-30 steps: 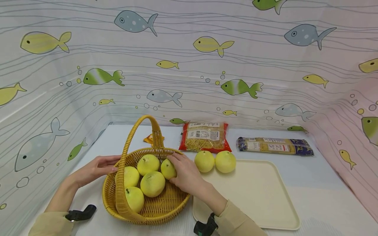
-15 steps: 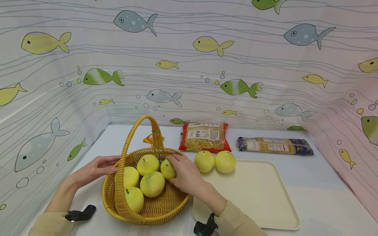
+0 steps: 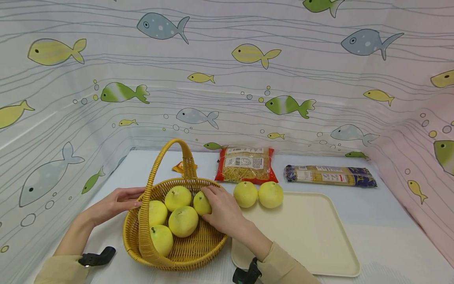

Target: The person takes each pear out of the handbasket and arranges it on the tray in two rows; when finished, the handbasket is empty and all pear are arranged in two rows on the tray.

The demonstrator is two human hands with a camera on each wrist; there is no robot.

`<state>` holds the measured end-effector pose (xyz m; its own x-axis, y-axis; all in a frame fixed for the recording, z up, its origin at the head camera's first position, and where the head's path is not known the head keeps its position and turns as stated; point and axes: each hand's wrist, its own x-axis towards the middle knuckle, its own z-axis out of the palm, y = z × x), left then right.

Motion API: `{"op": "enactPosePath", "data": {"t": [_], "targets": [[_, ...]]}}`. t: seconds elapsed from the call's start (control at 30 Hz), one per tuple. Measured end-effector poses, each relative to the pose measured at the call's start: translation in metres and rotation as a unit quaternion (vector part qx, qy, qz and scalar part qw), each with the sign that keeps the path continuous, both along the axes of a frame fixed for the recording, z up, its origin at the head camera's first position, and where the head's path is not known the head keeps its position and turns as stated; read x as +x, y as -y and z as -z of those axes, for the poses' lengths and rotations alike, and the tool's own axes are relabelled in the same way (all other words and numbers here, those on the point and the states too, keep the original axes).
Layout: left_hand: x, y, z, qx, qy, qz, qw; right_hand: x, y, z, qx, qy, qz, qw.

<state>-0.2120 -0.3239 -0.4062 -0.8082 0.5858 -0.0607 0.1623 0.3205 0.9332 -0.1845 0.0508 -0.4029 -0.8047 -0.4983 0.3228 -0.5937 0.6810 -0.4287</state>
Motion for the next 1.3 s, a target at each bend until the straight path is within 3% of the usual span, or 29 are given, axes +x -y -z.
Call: {"op": "enactPosePath", "data": {"t": [1.3], "targets": [[0.0009,-0.0002,-0.0009,-0.003,0.002,-0.006,1.0000,0.0004,-0.0004,0.0011,-0.081,-0.003,0.018,0.9966]]}}
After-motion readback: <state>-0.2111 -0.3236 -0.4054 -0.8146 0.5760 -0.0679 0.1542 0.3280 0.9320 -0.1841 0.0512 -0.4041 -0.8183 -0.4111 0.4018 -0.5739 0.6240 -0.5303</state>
